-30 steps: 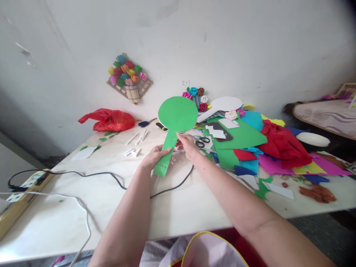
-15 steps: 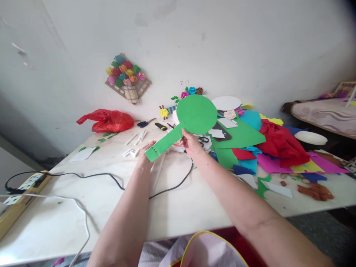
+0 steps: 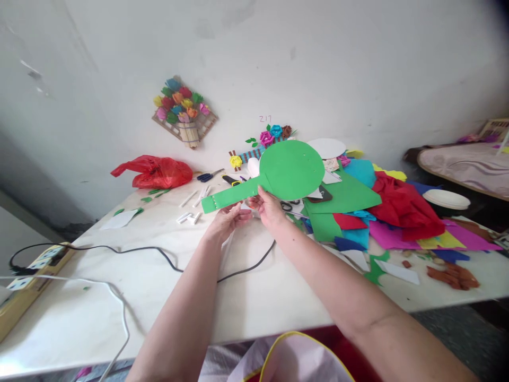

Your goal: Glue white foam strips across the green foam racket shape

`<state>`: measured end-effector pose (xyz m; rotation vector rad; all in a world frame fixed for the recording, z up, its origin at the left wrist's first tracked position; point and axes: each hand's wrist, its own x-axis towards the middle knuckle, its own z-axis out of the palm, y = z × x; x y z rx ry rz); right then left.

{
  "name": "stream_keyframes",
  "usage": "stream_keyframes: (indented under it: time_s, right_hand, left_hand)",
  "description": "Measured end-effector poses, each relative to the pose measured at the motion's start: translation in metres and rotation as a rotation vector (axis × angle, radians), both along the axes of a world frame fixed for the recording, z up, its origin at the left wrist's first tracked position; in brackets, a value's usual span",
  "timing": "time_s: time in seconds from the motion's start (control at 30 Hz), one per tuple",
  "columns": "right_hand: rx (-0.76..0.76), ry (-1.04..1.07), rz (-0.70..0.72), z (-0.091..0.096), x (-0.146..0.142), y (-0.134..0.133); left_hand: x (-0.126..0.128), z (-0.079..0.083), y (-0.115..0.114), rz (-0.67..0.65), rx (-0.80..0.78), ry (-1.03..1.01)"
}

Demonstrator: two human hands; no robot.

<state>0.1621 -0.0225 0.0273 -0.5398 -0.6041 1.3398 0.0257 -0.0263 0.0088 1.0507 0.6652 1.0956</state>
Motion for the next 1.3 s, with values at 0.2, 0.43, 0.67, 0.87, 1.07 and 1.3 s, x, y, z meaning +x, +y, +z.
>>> stream_keyframes:
  time_s: [0.2, 0.43, 0.67, 0.87, 1.07, 1.3]
  right_hand:
    - [-0.118, -0.206, -0.072, -0.005, -0.012, -0.005]
    - [-0.169, -0.781, 0.062, 0.003, -0.015, -0.013]
    - [0.003, -1.303, 0.269, 0.031, -0.009, -0.03]
    - [0.183, -1.464, 0.014, 0.048, -0.005, -0.034]
    - [0.327, -1.775, -0.442, 0.059, -0.004, -0.022]
    - [0.232, -2.059, 0.075, 0.068, -0.002, 0.0]
  left_hand:
    - [0.01, -0.004, 0.004, 0.173, -0.017, -0.125]
    - [0.001, -0.003, 0.011, 0.32, -0.032, -0.238]
    - [-0.008, -0.009, 0.016, 0.34, 0.006, -0.275]
    - [-0.012, -0.009, 0.017, 0.35, -0.025, -0.174]
    - [-0.013, -0.006, 0.011, 0.312, 0.047, -0.077]
    - [-0.015, -0.008, 0.012, 0.269, 0.06, -0.023]
